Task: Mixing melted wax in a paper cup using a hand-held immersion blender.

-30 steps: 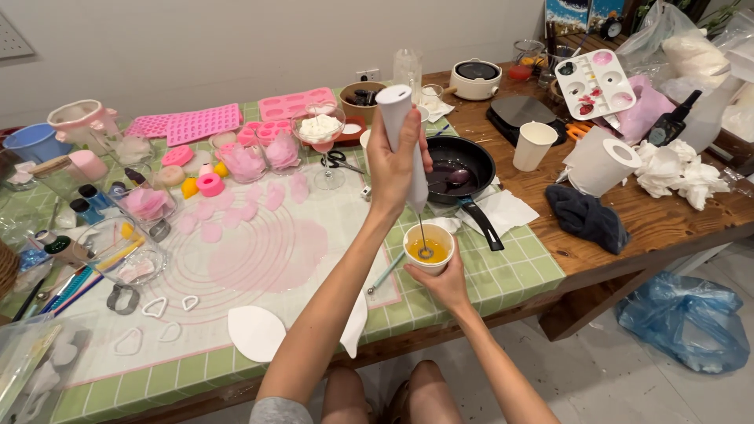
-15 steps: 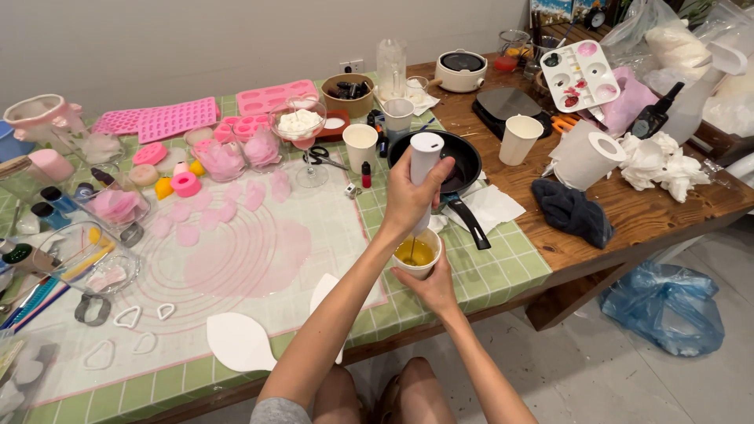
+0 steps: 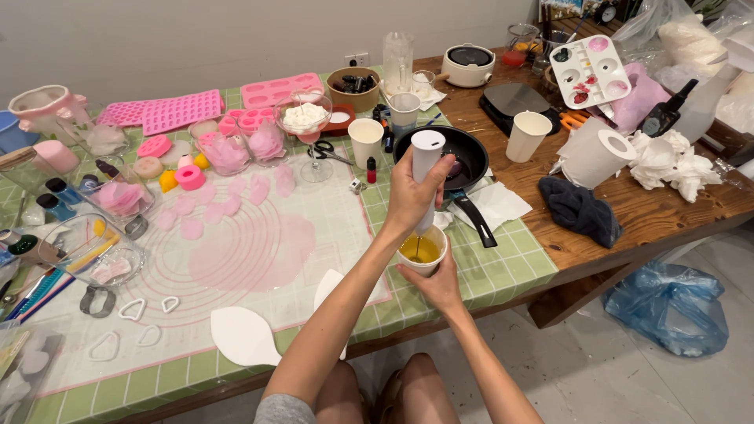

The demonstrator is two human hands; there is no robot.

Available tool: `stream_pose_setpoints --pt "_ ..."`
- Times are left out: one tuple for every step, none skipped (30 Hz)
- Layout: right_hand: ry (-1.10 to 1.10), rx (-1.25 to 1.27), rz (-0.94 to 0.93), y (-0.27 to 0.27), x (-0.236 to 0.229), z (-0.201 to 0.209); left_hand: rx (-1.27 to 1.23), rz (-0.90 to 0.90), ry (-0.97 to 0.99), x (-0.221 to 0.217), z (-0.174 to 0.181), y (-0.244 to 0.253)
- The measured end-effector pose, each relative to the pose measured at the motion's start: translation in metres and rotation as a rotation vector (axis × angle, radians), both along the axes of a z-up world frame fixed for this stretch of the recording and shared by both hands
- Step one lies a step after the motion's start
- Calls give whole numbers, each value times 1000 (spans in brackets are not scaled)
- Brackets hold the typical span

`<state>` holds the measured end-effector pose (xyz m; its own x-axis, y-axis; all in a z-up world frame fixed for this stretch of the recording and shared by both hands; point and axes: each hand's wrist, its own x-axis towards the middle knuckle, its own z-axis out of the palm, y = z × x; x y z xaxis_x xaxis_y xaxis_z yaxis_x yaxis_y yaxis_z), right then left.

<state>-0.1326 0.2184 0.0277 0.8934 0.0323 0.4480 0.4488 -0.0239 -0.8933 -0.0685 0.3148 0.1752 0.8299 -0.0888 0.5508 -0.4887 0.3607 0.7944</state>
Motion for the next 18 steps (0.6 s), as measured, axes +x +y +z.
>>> stream_pose_setpoints --pt "1 -1 0 0 0 0 -1 0 1 0 0 0" --pt "10 -13 -6 0 0 1 -9 -5 3 1 0 0" --pt "19 -26 -12 0 -1 1 -17 -10 5 1 0 0" --pt "20 -27 -11 0 -1 2 -18 -10 5 1 -1 1" --pt "10 -27 -13 0 -2 2 -3 -7 -7 1 -1 1" --pt "1 -28 -15 0 -2 3 12 -5 -20 1 -2 1" --pt "1 -28 -13 0 -2 3 12 -4 -20 0 -1 1" --pt "12 -22 -12 0 -1 3 13 -5 -16 -1 0 1" --pt "24 -15 -11 0 -2 3 13 -8 -12 -2 0 1" --pt "26 -15 -10 0 -2 3 13 -7 -10 -3 0 1" --pt "23 -13 -2 0 -2 3 6 -2 -14 -4 1 1" --pt "21 -10 7 0 -2 4 -1 3 -17 -5 2 1" --pt "22 -11 7 -1 -2 3 -1 3 -16 -5 1 0" --pt "20 0 15 -1 -2 2 2 8 -9 -5 0 -1" --pt "19 11 24 0 -1 1 5 15 -1 -5 -1 -1" --pt "21 10 26 -1 -2 0 4 17 1 -6 -1 -1" --pt "9 1 21 -1 -1 0 9 10 -10 -6 -1 -1" --pt "-3 -9 15 -1 -1 0 13 3 -21 -6 0 -1"
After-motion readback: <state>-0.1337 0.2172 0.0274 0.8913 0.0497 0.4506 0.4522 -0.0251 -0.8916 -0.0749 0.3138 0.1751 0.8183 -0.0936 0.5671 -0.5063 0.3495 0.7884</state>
